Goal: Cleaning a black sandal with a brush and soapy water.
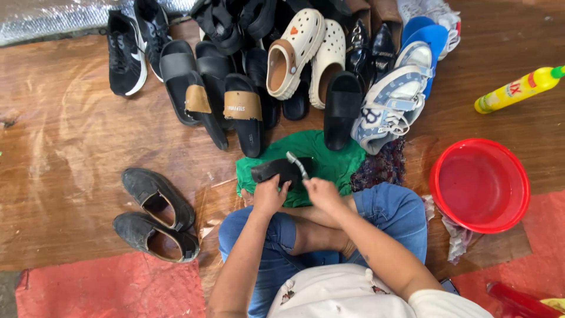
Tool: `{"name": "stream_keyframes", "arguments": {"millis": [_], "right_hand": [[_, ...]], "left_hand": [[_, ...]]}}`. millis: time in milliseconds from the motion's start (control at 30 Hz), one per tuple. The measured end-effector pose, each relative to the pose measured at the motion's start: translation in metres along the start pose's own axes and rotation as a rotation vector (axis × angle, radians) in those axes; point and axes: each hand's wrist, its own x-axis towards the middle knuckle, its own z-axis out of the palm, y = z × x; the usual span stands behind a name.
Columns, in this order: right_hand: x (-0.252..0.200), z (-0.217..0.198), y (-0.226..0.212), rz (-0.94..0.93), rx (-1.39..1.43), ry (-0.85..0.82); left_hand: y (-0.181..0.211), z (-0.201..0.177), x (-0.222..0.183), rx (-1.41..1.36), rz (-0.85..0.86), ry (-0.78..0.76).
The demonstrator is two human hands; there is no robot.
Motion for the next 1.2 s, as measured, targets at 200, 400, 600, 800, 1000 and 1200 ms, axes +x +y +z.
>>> {"name": "stream_keyframes", "arguments": {"millis": [200, 400, 600, 800, 1000, 1200], "right_hand": [[-0.033, -0.017, -0.052, -0.212, -0.048, 0.008], [-0.002, 0.01, 0.009, -0.144, -0.068, 0.107], [-0.01, 0.003, -0.018, -0.222, -0.157, 0.074], [-0.011, 0.019, -0.01, -0.102, -0.092, 0.022], [-0.003, 0.011, -0.016, -0.127, -0.117, -0.02], [-0.006, 0.01, 0.003, 0.036, 0.008, -0.019]], "left_hand": [[-0.003, 0.007, -0.003, 0.031, 0.0, -0.012], [0.001, 0.004, 0.001, -0.013, -0.034, -0.045], [-0.003, 0.019, 0.0, 0.077, -0.044, -0.021], [-0.006, 0.022, -0.001, 0.024, -0.075, -0.03], [-0.009, 0.025, -0.005, 0.021, -0.107, -0.05], [0.011, 0.009, 0.012, -0.007, -0.121, -0.021]]}}
